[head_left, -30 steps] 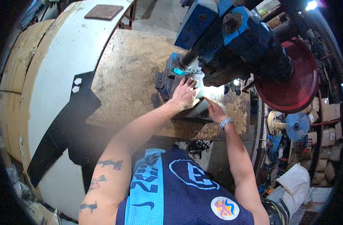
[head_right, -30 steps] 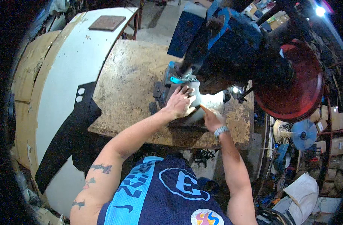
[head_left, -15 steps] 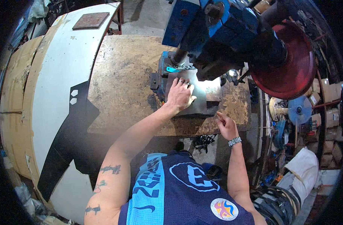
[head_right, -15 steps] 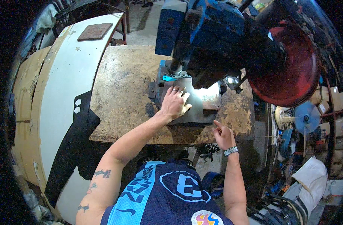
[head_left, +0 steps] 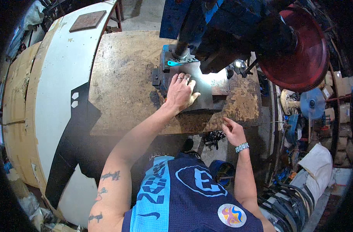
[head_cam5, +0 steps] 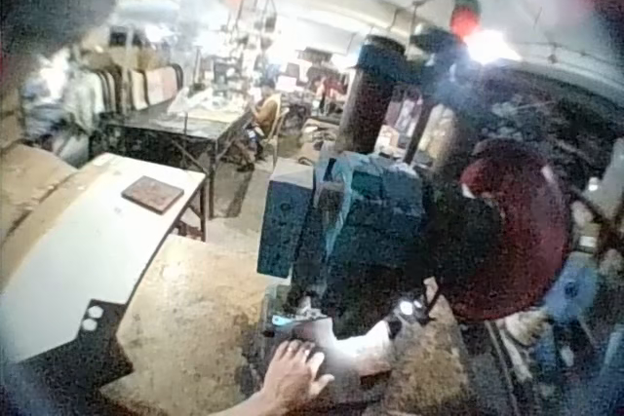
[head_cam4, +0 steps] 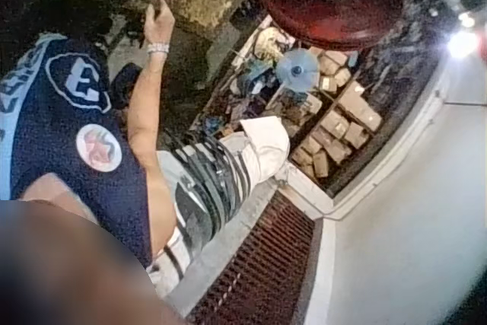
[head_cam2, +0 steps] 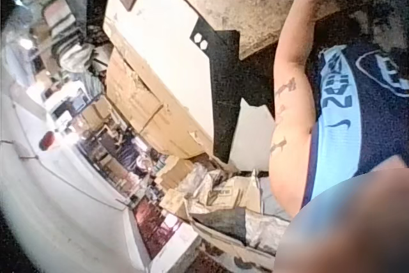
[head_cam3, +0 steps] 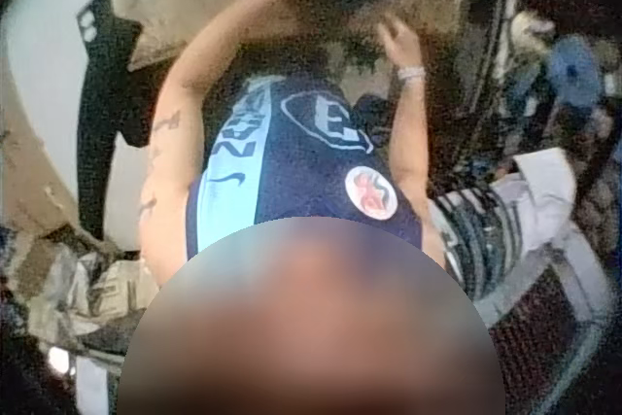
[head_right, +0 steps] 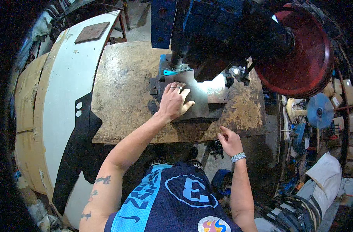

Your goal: Using a manual punch press to cut shapes out of leather sheets.

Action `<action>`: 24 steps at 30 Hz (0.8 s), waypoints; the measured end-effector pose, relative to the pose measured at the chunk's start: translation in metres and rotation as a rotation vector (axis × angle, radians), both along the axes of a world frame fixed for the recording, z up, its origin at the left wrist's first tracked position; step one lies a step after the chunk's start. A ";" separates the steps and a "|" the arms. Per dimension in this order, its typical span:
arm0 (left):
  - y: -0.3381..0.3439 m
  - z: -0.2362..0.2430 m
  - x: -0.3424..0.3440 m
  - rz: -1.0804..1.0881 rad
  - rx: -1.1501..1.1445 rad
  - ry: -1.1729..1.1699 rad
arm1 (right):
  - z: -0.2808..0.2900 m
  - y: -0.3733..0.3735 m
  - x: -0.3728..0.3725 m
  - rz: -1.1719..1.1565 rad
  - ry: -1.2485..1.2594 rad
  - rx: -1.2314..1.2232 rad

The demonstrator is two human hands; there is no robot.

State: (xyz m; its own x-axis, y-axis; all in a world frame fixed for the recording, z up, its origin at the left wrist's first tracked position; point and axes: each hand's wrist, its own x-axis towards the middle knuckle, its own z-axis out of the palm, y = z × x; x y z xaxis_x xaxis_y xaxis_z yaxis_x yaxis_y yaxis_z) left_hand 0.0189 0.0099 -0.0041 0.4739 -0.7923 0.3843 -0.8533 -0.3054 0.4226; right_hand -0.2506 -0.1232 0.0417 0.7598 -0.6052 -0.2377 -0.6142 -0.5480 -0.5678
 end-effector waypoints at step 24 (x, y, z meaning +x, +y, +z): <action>0.261 -0.027 -0.212 1.074 -0.116 0.382 | -0.102 -0.028 -0.048 0.679 0.211 0.229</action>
State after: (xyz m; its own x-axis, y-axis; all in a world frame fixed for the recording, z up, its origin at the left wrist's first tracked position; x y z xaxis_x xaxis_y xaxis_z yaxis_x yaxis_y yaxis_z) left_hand -0.1935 0.2710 -0.0314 0.9859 0.1226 0.1141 0.0145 -0.7409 0.6714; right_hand -0.2987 -0.1515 -0.0604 0.8729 0.0632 -0.4838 -0.2914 -0.7278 -0.6209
